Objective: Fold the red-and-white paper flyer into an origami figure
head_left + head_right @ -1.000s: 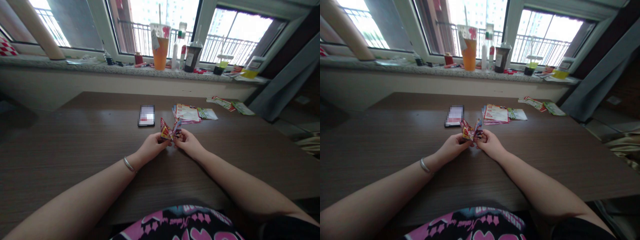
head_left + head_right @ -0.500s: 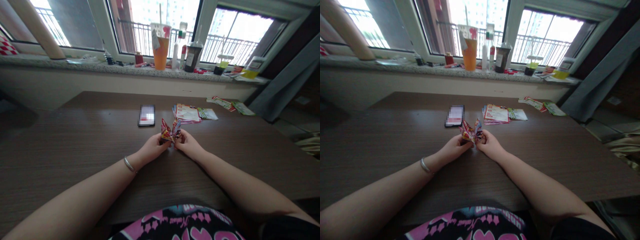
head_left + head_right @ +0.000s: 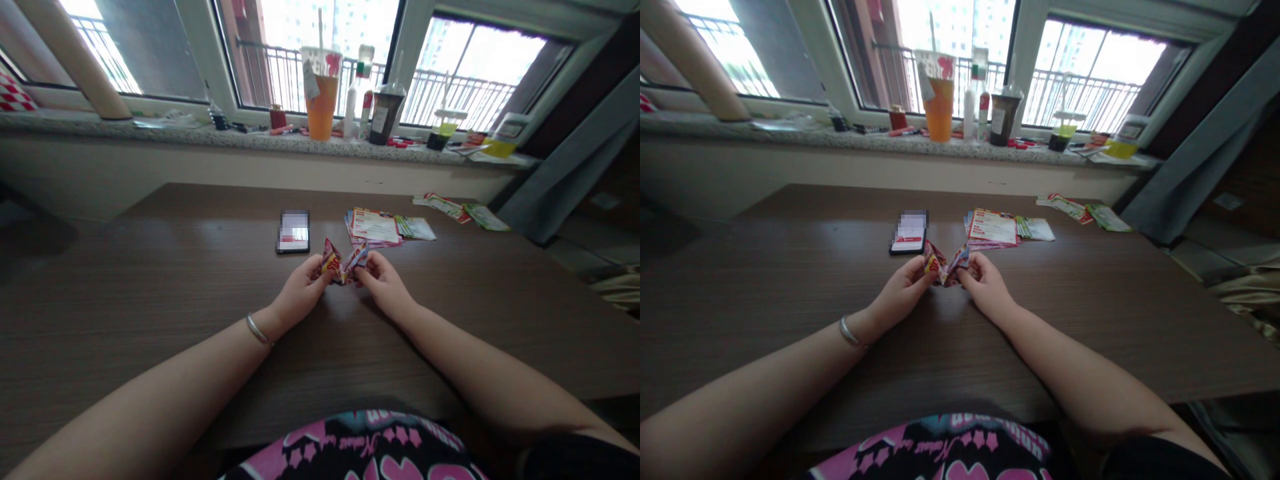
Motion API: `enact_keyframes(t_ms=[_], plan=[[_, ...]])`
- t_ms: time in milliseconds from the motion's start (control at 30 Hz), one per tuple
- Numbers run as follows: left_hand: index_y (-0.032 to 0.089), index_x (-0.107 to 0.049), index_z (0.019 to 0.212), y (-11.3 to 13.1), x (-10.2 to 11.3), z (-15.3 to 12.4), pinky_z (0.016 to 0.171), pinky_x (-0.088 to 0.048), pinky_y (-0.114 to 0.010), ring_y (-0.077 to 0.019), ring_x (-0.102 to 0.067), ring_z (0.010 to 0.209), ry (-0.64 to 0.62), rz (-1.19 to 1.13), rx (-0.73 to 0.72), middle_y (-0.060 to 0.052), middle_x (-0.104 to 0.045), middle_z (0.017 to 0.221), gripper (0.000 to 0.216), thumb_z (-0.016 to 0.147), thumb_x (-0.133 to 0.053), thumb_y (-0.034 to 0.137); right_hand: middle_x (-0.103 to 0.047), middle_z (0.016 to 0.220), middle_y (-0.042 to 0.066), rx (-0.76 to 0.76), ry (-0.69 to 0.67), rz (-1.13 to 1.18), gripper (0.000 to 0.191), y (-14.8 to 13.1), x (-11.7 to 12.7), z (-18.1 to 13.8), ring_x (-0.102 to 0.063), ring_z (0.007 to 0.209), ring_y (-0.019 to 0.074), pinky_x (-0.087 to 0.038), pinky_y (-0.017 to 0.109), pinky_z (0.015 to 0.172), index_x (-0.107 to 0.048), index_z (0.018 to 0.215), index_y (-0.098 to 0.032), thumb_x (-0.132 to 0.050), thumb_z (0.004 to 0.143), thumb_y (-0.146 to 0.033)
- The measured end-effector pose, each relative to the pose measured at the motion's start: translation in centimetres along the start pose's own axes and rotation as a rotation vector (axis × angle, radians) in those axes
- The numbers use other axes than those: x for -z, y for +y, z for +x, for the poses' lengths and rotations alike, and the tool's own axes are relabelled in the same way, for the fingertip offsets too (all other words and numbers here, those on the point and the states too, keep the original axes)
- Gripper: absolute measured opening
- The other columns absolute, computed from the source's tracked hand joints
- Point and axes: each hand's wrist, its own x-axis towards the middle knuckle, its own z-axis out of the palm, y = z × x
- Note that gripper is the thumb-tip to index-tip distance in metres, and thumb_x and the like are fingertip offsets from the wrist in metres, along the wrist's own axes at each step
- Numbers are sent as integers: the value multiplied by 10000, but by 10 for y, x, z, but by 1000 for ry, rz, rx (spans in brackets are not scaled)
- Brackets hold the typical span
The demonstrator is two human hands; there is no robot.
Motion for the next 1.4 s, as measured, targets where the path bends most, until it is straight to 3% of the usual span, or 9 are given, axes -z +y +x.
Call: enact_keyframes(t_ms=[167,400,500,700,967,1100,1400], plan=[[150,-588,968,-1,-2,1,758,-496,-272,-150,-609,819,-13,-16,24,-42,-655,908,296,874,-595,431,-564,709,-24,35,90,-33,389,3,5,1,-515,610,111,-440,239,570,-524,826,-215,-674,748,-566],[172,-523,961,-1,-3,-2,679,-515,-250,-122,-632,720,186,-85,-21,-6,-641,821,244,851,-634,360,-550,703,-24,23,11,-93,346,7,4,-1,-510,600,114,-421,245,562,-496,762,-217,-675,766,-512],[167,-536,894,2,-3,-3,654,-523,-246,-125,-640,703,167,-84,0,-8,-643,790,205,849,-635,341,-577,720,-16,13,-37,-159,291,9,4,-2,-533,614,122,-441,257,589,-513,769,-215,-659,790,-466],[178,-515,976,2,-6,-5,670,-573,-291,-148,-680,695,51,-203,25,-13,-675,789,263,832,-667,337,-585,705,-19,21,-28,-201,230,9,5,-3,-532,601,122,-448,262,601,-543,802,-216,-639,808,-425],[166,-552,900,3,-6,-5,666,-574,-288,-144,-680,665,39,-171,2,-15,-688,775,196,831,-666,310,-605,736,-9,59,-1,-225,241,4,1,-5,-559,633,122,-448,239,561,-558,872,-215,-678,775,-400],[167,-568,888,1,-6,-5,685,-572,-297,-151,-675,711,88,-105,-5,-22,-674,802,195,822,-673,316,-620,797,4,98,52,-119,250,5,1,-6,-601,703,135,-503,267,628,-546,945,-228,-671,789,-377],[169,-587,909,6,-6,-6,735,-560,-291,-148,-664,777,85,-28,-43,-28,-661,848,138,832,-654,262,-630,783,15,89,91,-186,203,-2,0,-7,-601,701,149,-505,283,631,-581,853,-220,-667,784,-390]])
